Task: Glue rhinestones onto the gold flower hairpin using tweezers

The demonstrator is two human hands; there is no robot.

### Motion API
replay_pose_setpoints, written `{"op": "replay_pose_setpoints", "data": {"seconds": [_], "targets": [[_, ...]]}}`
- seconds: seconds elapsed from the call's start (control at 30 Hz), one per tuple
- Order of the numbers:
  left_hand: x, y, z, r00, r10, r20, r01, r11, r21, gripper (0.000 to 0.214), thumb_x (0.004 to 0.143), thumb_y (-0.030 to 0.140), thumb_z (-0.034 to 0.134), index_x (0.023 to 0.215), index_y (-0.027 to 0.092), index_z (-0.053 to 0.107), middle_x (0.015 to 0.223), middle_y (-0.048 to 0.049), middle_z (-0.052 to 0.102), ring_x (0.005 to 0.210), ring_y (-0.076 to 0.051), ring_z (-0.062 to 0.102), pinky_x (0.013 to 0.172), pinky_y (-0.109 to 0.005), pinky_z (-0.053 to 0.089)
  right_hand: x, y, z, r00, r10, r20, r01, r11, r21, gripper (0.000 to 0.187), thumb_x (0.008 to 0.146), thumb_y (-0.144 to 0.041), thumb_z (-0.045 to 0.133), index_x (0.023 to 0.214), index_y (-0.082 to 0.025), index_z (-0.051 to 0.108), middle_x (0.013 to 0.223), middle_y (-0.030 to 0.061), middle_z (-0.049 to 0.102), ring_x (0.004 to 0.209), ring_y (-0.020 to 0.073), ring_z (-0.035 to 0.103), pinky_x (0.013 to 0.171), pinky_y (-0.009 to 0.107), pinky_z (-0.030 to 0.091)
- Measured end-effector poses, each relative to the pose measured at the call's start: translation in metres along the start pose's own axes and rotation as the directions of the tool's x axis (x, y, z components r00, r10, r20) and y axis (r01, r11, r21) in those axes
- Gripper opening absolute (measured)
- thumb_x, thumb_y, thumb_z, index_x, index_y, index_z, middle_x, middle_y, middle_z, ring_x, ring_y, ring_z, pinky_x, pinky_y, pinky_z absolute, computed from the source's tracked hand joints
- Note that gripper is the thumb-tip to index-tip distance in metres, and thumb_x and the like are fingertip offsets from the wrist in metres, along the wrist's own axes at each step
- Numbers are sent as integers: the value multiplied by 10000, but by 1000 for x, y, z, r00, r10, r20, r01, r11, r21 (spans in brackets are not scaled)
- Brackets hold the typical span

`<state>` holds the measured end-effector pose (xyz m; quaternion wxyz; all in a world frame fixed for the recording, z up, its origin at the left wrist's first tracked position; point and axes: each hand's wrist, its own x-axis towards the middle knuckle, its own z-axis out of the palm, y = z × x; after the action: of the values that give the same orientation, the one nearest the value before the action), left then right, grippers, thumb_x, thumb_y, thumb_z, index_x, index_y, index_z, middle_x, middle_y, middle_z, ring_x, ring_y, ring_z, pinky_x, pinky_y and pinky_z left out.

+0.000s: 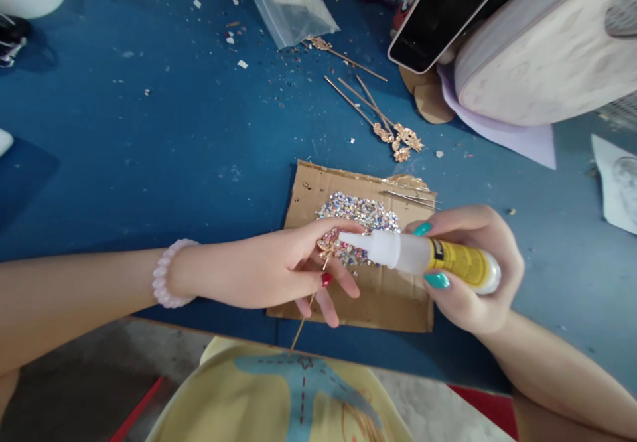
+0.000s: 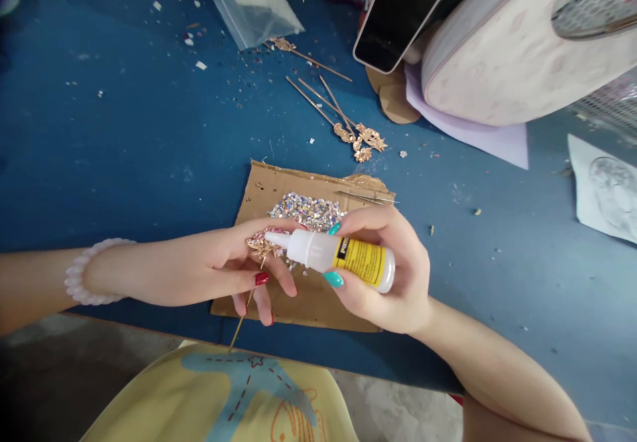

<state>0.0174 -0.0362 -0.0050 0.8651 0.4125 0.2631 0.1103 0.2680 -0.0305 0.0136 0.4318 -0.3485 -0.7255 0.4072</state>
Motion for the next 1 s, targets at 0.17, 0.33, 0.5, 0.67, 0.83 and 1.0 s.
{"op": "replay_pose_setpoints", "data": {"seconds": [0.17, 0.33, 0.5, 0.67, 0.83, 1.0], "targets": [[1, -1, 0, 1000, 3, -6, -4, 1000, -18, 651, 1002, 32, 420, 1541, 365, 272, 1186, -45, 679, 877, -141, 768, 697, -213, 558, 1, 1, 0, 1000, -23, 19, 23, 1000, -7, 256, 834, -320, 769, 1051, -229, 666, 782, 24, 672, 506, 133, 578, 393, 239, 455], [-1, -2, 0, 1000, 7, 2, -7, 1000, -23, 664, 999, 21, 412, 1549, 361, 261, 1186, -48, 675, 875, -140, 767, 716, -224, 559, 5, -1, 1, 994, -94, 57, 95, 995, -21, 230, 849, -219, 719, 1070, -202, 657, 798, 32, 660, 532, 128, 603, 421, 225, 485], [-2, 0, 0, 1000, 10, 16, -10, 1000, -6, 666, 995, 8, 402, 1536, 373, 266, 1180, -27, 667, 885, -126, 762, 730, -218, 555, 6, -2, -1, 984, -129, 127, 139, 988, -72, 235, 832, -183, 709, 1060, -192, 653, 799, 33, 652, 552, 126, 614, 440, 216, 499], [-1, 1, 0, 1000, 13, 24, -13, 1000, 2, 672, 991, 6, 391, 1547, 354, 246, 1180, -35, 657, 867, -125, 758, 723, -226, 549, 1, -4, -4, 979, -128, 161, 150, 979, -138, 277, 834, -177, 707, 1099, -206, 634, 801, 30, 672, 564, 139, 626, 460, 235, 525], [-2, 1, 0, 1000, 8, 24, -8, 1000, 6, 685, 990, 16, 402, 1558, 356, 227, 1189, -49, 662, 875, -140, 758, 721, -237, 545, 0, -5, -3, 983, -146, 108, 164, 970, -179, 268, 813, -194, 723, 1071, -230, 663, 803, 46, 697, 603, 188, 670, 468, 285, 561], [-2, 1, 1, 1000, 6, 25, -6, 1000, 12, 679, 989, 20, 408, 1553, 364, 245, 1190, -46, 668, 871, -141, 758, 718, -240, 546, 2, -6, -2, 975, -199, 95, 212, 965, -153, 270, 804, -147, 721, 1065, -209, 684, 786, 41, 706, 553, 167, 666, 430, 260, 550]]}}
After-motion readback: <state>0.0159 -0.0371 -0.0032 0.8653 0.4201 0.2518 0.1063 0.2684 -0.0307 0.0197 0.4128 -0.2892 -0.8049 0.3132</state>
